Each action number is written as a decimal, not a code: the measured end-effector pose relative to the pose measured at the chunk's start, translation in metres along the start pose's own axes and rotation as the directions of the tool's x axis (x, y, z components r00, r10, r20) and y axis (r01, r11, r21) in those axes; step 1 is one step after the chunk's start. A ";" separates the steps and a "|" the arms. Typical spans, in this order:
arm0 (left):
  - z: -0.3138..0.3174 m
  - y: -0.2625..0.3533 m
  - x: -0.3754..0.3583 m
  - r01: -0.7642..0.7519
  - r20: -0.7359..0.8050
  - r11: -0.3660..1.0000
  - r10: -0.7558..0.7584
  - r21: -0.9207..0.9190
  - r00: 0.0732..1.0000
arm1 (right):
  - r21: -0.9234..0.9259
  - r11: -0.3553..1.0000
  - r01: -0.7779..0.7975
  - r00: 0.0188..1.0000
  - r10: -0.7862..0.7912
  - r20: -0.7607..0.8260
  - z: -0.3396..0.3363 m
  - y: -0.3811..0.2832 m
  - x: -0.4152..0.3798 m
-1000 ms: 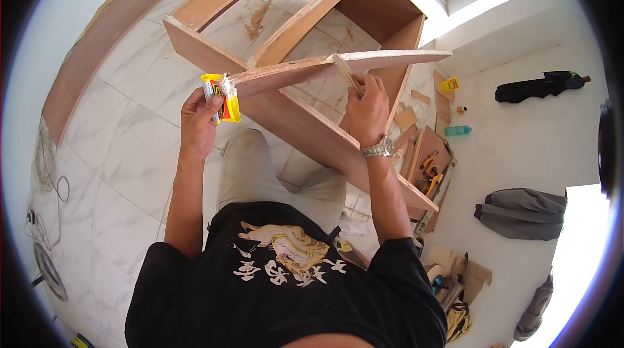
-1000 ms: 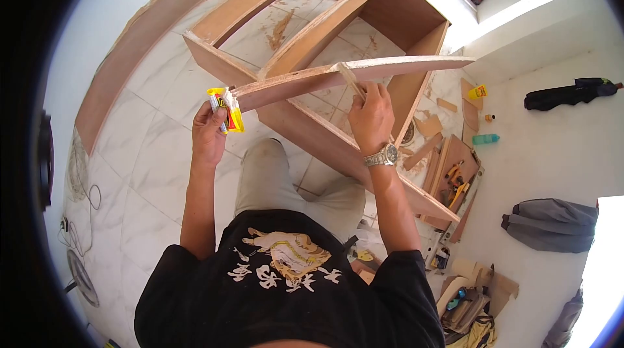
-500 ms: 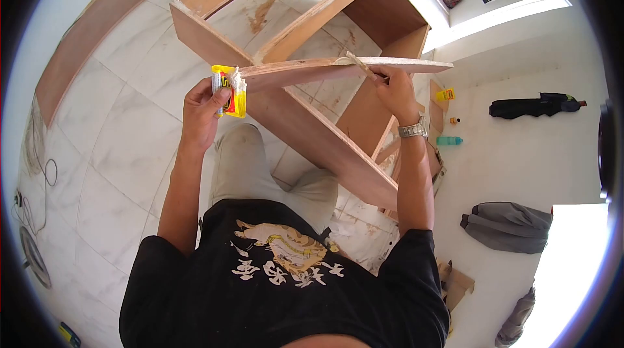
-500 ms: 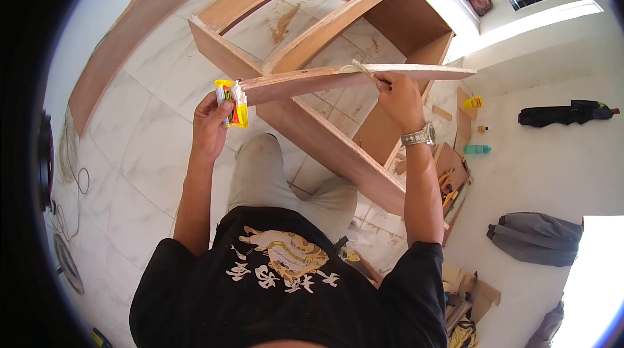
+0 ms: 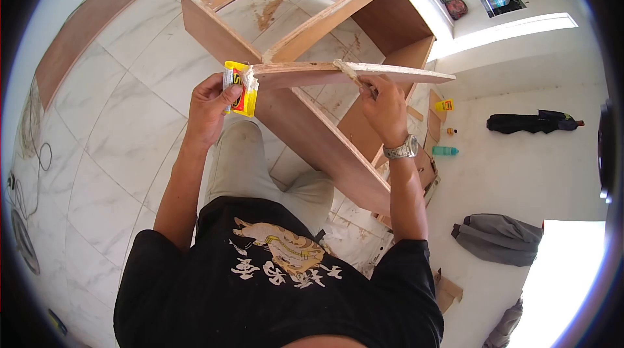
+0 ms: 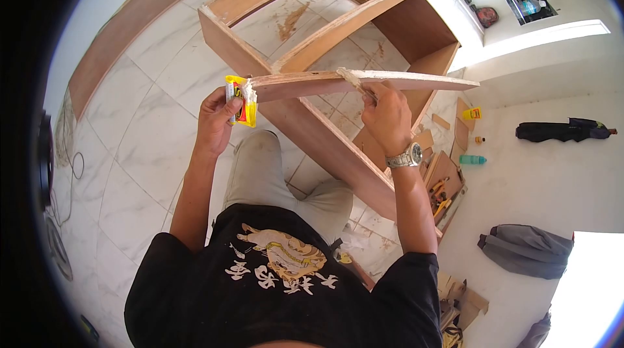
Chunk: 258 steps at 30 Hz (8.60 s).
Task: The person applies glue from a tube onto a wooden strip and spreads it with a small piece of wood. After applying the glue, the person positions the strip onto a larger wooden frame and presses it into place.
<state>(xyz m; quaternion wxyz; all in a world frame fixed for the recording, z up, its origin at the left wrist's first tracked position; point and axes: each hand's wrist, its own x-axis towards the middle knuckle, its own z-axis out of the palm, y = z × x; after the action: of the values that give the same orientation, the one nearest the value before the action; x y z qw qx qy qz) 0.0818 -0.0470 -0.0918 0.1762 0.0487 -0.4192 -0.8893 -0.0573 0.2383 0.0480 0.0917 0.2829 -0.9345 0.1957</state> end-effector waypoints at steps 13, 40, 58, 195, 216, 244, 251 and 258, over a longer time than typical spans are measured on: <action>-0.005 -0.004 0.001 0.020 -0.013 0.999 -0.019 0.031 1.000 | -0.120 0.989 -0.090 0.996 0.091 0.010 -0.004 0.041 0.016; -0.005 -0.005 0.000 -0.026 0.017 0.999 0.026 0.021 1.000 | 0.274 0.960 -0.061 0.966 0.126 -0.226 0.027 -0.008 -0.033; 0.005 0.004 -0.003 0.014 -0.007 0.995 -0.013 0.097 1.000 | 0.054 0.997 -0.054 0.881 0.073 -0.468 0.056 0.017 -0.055; 0.067 0.040 -0.057 -0.239 0.145 0.787 0.190 0.569 0.971 | 0.874 -0.294 -0.386 0.867 0.209 0.453 0.059 -0.128 -0.140; 0.080 0.045 -0.060 -0.306 0.217 0.390 0.256 0.868 0.942 | 0.652 -0.587 -0.481 0.794 0.025 0.608 0.066 -0.105 -0.142; 0.002 -0.019 -0.008 -0.030 -0.046 0.998 0.032 0.061 0.998 | 0.328 0.943 -0.053 0.940 0.158 -0.303 0.063 -0.062 -0.063; 0.006 -0.016 -0.009 -0.026 -0.089 0.999 0.029 0.037 0.996 | 0.199 0.978 -0.068 0.956 0.121 -0.267 0.057 -0.054 -0.053; 0.004 -0.018 -0.009 -0.049 -0.082 0.998 0.051 0.027 0.995 | 0.196 0.973 -0.124 0.949 0.174 -0.263 0.045 -0.033 -0.049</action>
<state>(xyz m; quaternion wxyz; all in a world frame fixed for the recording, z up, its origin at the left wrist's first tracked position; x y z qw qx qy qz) 0.0841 -0.0309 -0.1033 0.2150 0.0769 -0.4238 -0.8765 -0.0011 0.2184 0.0034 0.1818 0.1879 -0.9099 0.3220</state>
